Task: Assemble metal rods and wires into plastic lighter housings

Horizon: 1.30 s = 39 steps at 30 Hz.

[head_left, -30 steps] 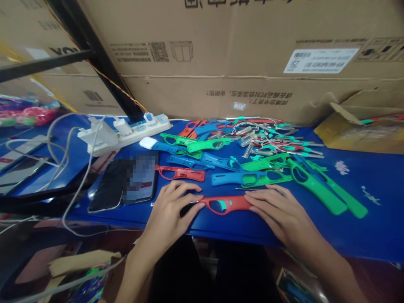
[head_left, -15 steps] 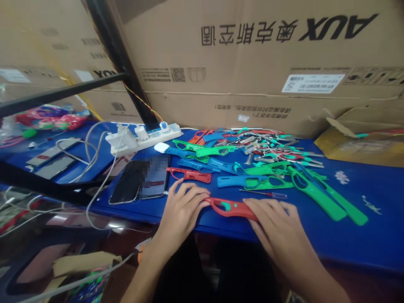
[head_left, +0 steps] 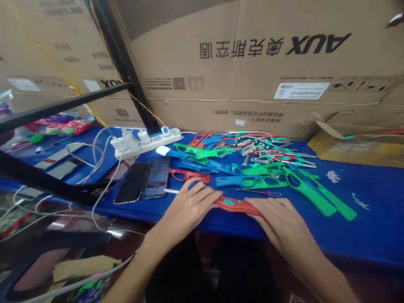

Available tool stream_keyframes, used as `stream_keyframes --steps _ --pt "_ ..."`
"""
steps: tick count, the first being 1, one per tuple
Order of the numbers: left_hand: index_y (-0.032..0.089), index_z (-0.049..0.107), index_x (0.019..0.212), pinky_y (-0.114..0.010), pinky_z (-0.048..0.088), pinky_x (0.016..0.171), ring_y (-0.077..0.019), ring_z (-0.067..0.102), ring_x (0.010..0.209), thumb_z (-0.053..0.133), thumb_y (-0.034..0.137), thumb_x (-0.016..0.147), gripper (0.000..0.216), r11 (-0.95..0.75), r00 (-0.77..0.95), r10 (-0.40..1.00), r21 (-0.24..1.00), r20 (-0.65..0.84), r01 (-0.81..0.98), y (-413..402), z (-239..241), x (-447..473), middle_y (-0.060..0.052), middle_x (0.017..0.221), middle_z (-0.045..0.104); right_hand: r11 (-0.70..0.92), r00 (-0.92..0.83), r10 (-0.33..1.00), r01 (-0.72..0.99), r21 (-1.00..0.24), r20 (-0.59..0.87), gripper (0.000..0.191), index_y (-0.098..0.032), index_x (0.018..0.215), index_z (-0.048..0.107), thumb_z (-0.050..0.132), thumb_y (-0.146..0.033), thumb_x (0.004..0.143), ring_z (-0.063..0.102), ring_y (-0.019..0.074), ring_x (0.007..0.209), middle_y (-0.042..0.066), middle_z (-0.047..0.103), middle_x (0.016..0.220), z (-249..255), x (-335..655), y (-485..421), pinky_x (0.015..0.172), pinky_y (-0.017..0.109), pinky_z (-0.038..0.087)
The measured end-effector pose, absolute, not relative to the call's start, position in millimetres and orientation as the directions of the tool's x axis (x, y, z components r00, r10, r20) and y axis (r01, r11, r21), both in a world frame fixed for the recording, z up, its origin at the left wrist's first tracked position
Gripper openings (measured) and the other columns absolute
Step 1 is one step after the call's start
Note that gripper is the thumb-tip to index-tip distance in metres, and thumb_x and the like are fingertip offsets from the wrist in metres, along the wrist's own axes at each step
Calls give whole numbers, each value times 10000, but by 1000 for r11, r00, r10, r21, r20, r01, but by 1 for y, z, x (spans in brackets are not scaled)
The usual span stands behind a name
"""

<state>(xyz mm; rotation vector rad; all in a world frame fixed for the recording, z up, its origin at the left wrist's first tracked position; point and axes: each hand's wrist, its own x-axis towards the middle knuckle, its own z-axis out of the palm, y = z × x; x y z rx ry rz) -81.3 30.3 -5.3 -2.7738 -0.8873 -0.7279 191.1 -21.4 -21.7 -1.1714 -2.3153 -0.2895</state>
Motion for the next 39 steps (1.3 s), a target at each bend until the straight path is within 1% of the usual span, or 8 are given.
stream_keyframes --steps 3,7,12,15,20,26,33,39 --pt "173 636 1269 -438 463 986 -222 646 1029 515 205 1059 245 -818 705 526 56 476 572 32 -11 -84 -51 1106 748 589 -465 715 803 -91 522 291 -181 1265 611 407 -300 1094 681 214 1015 59 756 1176 -27 189 -21 913 375 443" --pt "190 641 1256 -426 477 955 -223 639 1023 555 237 1043 234 -796 682 581 134 444 591 31 -20 -90 -47 1119 746 590 -474 737 799 -118 482 388 -175 1295 609 395 -423 1087 680 216 964 80 745 1153 -33 182 -19 850 377 497" --pt "208 657 1218 -389 487 966 -206 629 1046 569 293 1035 220 -750 652 660 269 374 604 31 -22 -97 -40 1140 734 570 -470 780 806 -160 412 354 -192 1305 623 428 -384 1080 671 237 1049 91 723 1202 -36 180 -15 894 416 530" --pt "216 660 1216 -391 483 979 -205 624 1071 526 289 1054 222 -736 646 677 302 353 606 31 -20 -98 -45 1154 722 549 -453 805 813 -193 382 323 -216 1308 633 495 -361 1055 652 252 1136 93 705 1244 -35 181 -13 953 445 530" --pt "218 678 1149 -418 469 999 -210 640 1053 553 266 1042 171 -721 627 693 320 357 615 33 -20 -96 -37 1122 729 519 -420 838 810 -272 347 297 -238 1286 643 588 -344 1014 637 243 1134 85 683 1244 -33 182 -10 968 440 528" --pt "237 678 1088 -523 320 1179 -188 674 1014 607 226 1016 102 -706 601 706 308 375 637 36 -22 -95 3 1059 748 519 -432 846 800 -302 311 231 -230 1233 636 574 -285 1018 647 242 1068 79 696 1170 -25 179 -8 949 447 525" --pt "234 654 1153 -571 291 1208 -178 670 976 552 246 1044 150 -699 569 707 294 420 651 32 -20 -93 -1 1027 747 487 -402 868 804 -340 292 218 -226 1223 613 573 -294 1019 637 257 1091 69 696 1178 -25 176 -6 979 499 511" --pt "247 637 1240 -578 307 1212 -180 674 1021 518 245 1058 217 -685 544 716 290 437 669 34 -20 -93 -26 1080 736 483 -363 860 805 -345 358 229 -221 1220 609 573 -320 1016 658 258 1087 77 710 1190 -30 178 -4 963 486 533"
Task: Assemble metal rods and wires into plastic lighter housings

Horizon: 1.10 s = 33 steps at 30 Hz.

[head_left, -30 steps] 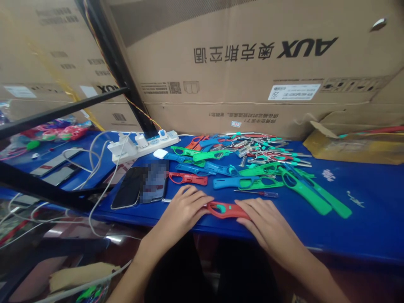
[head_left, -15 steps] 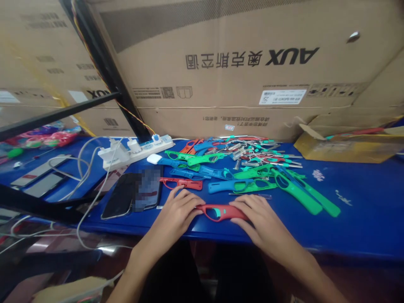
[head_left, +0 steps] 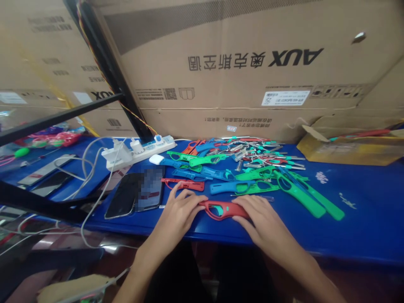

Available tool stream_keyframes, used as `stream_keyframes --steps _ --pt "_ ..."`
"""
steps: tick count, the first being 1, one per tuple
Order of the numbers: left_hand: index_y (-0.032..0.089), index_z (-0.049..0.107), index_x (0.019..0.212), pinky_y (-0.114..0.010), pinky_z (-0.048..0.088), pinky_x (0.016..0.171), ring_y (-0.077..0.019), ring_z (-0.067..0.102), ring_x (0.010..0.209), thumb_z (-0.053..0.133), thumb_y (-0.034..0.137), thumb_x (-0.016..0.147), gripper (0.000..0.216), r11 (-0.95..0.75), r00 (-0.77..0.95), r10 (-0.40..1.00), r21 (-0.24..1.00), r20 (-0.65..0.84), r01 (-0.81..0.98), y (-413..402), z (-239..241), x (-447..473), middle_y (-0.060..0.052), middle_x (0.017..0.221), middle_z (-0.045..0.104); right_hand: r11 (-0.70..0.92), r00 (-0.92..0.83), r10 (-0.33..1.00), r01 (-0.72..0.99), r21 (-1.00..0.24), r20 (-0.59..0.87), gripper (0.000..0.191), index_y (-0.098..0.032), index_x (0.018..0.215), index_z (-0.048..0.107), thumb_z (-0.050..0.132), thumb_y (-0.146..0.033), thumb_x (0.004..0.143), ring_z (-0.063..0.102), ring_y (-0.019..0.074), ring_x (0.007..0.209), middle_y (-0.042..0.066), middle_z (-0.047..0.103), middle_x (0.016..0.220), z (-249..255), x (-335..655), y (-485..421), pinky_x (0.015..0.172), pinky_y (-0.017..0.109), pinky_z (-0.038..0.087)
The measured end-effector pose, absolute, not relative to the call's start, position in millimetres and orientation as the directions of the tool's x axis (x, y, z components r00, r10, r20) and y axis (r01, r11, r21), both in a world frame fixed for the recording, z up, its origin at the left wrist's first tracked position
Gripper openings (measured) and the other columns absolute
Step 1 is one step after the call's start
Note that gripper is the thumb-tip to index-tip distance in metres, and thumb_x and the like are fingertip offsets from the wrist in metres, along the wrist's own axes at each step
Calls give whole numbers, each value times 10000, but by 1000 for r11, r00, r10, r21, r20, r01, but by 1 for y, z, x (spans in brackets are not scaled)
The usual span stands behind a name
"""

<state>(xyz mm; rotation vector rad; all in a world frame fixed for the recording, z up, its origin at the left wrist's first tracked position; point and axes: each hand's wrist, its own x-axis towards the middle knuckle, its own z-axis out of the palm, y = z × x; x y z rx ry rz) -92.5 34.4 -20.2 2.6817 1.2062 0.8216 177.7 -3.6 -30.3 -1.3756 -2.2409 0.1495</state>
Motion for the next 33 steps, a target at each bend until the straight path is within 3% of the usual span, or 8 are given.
stream_keyframes --steps 8,13,16,18,20,24,28,33 --pt "256 610 1301 -534 388 1162 -212 672 1110 570 313 1039 271 -676 457 711 342 534 652 48 2 -91 -44 1214 743 455 -227 841 788 -415 491 262 -256 1228 611 554 -408 1022 668 260 1132 87 705 1227 -31 178 -3 966 448 540" --pt "210 686 1194 -354 502 1045 -208 670 1175 526 364 1051 264 -486 229 834 471 502 736 109 45 -93 -59 1239 739 441 -205 823 819 -368 530 288 -231 1216 615 531 -432 1027 669 264 1088 94 711 1185 -1 208 43 942 437 524" --pt "168 691 1243 -315 521 988 -223 689 1161 464 311 1064 323 -169 77 962 344 263 924 164 62 -90 -100 1233 748 443 -333 841 876 -190 426 300 -209 1191 654 530 -420 1017 670 289 1055 107 725 1144 17 228 93 904 454 507" --pt "149 741 1135 -349 527 967 -278 700 1146 541 274 1018 264 -98 44 982 294 185 951 194 64 -86 -142 1149 769 448 -390 842 891 -80 372 284 -191 1119 687 531 -400 1008 670 301 1033 118 734 1099 21 234 122 867 451 500" --pt "162 762 1025 -360 533 953 -282 712 1111 601 270 988 198 -61 37 994 244 103 968 216 58 -80 -143 1064 779 448 -402 839 893 -45 367 287 -173 1084 699 527 -390 1008 664 309 1035 135 733 1090 18 235 140 857 449 492" --pt "159 706 1101 -440 553 972 -236 688 1093 669 371 976 248 -66 67 998 167 0 984 233 37 -71 -97 1161 721 453 -400 823 890 -43 402 322 -161 1172 670 513 -401 1026 646 306 1077 145 712 1157 5 232 143 881 442 482" --pt "154 668 1189 -484 542 1001 -248 658 1145 638 378 998 296 -51 50 999 117 10 992 236 21 -71 -104 1250 675 499 -387 771 860 -103 506 281 -159 1155 677 520 -355 1030 638 292 1101 134 710 1164 1 230 132 930 437 476" --pt "127 716 1119 -426 539 972 -286 676 1143 650 284 967 228 -38 34 998 100 48 994 237 17 -72 -162 1210 710 540 -375 738 827 -156 561 251 -175 1084 706 504 -316 1038 639 286 1092 124 716 1161 3 224 127 943 459 486"
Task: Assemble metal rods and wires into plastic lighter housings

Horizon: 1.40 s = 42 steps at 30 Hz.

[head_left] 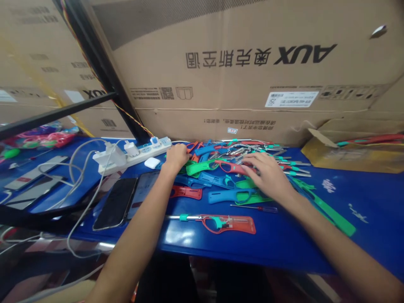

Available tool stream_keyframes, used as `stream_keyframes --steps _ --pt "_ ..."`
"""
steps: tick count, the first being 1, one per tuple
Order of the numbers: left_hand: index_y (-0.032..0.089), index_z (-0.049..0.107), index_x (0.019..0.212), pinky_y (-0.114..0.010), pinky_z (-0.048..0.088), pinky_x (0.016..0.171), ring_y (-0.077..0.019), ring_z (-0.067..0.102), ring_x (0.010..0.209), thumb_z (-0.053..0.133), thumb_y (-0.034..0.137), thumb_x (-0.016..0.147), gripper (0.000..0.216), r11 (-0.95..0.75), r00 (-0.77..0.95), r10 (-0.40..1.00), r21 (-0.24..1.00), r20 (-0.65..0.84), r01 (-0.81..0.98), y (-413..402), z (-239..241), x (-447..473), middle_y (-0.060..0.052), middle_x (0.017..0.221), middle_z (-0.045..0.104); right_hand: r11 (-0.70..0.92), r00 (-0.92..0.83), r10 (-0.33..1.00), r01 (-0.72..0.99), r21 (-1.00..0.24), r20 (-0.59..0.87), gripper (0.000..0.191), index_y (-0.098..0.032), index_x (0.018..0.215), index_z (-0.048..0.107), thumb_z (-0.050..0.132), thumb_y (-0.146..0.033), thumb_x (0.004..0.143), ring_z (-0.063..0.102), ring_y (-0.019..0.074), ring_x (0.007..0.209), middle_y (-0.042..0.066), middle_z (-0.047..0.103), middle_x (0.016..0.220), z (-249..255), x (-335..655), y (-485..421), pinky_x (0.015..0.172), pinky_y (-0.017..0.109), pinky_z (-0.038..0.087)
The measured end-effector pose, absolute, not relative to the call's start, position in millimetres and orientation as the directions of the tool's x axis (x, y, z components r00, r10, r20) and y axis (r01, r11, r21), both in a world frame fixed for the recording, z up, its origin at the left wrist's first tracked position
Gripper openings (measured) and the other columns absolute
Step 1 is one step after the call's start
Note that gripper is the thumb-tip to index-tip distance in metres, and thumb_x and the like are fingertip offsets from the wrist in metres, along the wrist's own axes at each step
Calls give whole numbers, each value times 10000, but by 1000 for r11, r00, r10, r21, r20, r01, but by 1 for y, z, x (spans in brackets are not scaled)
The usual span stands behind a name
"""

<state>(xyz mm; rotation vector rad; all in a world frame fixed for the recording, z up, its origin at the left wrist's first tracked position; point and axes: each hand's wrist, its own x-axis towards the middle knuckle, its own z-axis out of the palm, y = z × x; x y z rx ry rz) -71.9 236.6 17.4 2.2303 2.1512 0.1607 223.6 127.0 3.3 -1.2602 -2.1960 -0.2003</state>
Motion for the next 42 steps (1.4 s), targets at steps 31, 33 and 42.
stream_keyframes --steps 31,33,42 --pt "139 754 1146 -459 469 1063 -338 580 1250 551 332 991 320 -209 190 971 123 148 970 221 22 -63 -187 1306 635 622 -324 701 714 -322 636 200 -200 1001 738 549 -263 1020 652 254 1055 98 723 1102 -4 205 117 922 449 538" --pt "153 717 1225 -413 454 1089 -297 579 1257 545 300 1003 317 -295 270 946 129 176 947 222 21 -58 -155 1323 639 624 -330 704 711 -326 629 197 -196 1020 738 551 -257 1017 649 255 1074 100 720 1118 -4 203 117 942 451 533" --pt "227 673 1309 -389 460 1068 -260 594 1264 521 304 1021 335 -565 547 823 128 149 815 230 9 -14 -73 1358 681 618 -348 719 716 -324 602 192 -194 1039 732 549 -248 1019 645 252 1083 97 714 1137 -4 201 116 955 462 533"
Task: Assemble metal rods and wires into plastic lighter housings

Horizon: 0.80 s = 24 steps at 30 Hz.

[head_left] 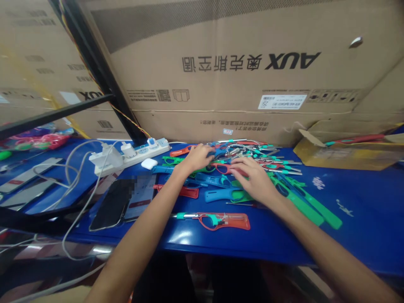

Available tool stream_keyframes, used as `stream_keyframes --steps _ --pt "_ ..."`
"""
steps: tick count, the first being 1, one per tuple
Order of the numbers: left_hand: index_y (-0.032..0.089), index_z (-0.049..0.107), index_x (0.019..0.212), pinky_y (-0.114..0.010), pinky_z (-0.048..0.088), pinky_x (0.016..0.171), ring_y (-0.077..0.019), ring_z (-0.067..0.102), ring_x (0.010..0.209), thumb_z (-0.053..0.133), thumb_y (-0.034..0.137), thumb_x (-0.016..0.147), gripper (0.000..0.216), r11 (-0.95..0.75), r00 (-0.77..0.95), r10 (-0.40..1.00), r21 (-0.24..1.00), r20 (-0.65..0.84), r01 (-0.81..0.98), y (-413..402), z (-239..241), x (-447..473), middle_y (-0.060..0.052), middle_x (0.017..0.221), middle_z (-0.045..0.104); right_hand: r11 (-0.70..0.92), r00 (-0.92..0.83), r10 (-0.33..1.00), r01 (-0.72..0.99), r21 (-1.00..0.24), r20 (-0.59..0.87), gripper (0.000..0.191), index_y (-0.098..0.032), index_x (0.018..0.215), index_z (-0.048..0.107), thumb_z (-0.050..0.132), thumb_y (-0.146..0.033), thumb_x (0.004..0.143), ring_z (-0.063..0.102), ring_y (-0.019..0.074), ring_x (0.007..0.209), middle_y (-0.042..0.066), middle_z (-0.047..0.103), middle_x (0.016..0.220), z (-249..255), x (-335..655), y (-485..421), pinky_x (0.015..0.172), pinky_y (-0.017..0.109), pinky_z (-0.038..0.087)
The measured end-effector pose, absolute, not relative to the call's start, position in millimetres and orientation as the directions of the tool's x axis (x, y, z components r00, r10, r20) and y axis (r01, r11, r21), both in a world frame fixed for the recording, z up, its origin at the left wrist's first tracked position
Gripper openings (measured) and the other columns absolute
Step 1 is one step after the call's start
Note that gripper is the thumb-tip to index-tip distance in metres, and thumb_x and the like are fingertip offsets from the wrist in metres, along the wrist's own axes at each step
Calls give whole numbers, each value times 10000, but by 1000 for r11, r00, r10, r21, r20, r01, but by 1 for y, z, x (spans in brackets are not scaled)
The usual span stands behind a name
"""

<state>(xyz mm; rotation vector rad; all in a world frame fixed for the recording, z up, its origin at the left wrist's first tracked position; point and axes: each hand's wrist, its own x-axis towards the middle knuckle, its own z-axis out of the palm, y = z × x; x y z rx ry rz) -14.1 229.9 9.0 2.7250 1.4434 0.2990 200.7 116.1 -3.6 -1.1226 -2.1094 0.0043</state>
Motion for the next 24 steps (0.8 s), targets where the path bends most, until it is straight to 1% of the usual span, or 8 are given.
stream_keyframes --steps 3,5,8,11,14,18,21,24 --pt "271 688 1284 -353 478 1022 -236 630 1198 477 387 1043 341 -602 587 797 118 138 790 231 11 -18 -35 1271 728 620 -349 715 717 -319 606 191 -189 1036 728 548 -252 1021 643 249 1082 97 711 1141 -3 203 115 952 453 533" --pt "239 710 1242 -408 477 1007 -276 637 1166 441 428 1051 381 -581 567 812 89 139 809 229 12 -25 -83 1205 742 622 -352 715 715 -320 604 191 -191 1035 728 547 -252 1023 641 247 1081 93 711 1138 -2 203 114 948 448 534" --pt "163 744 1152 -520 443 1018 -345 621 1157 408 374 1054 409 -510 502 854 27 137 860 226 13 -35 -171 1124 739 622 -353 715 715 -319 604 190 -194 1032 729 548 -253 1023 641 247 1078 92 710 1140 -1 203 114 942 445 534" --pt "119 749 1131 -567 412 1042 -378 568 1219 444 260 1019 354 -470 469 874 -26 130 882 224 13 -40 -210 1181 712 624 -348 708 715 -315 614 196 -191 1020 725 540 -256 1025 643 250 1077 96 710 1139 -1 203 116 942 450 531" --pt "162 745 1182 -479 422 1069 -314 554 1233 415 195 1020 369 -524 527 843 -53 108 850 228 13 -34 -160 1255 693 624 -340 706 715 -317 621 198 -195 1013 725 537 -259 1024 642 257 1092 98 708 1149 -1 204 117 949 459 528" --pt "195 706 1275 -420 471 1040 -280 569 1238 439 211 1031 362 -571 575 815 -73 70 818 237 10 -14 -136 1331 654 622 -343 712 714 -322 613 207 -201 1017 732 538 -274 1021 640 266 1102 106 707 1158 -2 204 117 953 475 528" --pt "174 645 1322 -470 502 1027 -290 571 1269 528 267 1031 327 -543 550 833 -99 68 834 242 8 -3 -138 1372 614 616 -334 722 709 -343 606 222 -216 995 738 527 -279 1024 642 266 1098 103 708 1152 -1 205 116 955 486 526" --pt "167 605 1324 -515 525 1019 -282 607 1229 629 358 1000 376 -501 514 853 -131 91 855 245 7 1 -121 1372 602 612 -322 727 704 -361 606 221 -222 991 740 529 -280 1022 642 264 1089 98 708 1145 0 206 116 960 493 524"
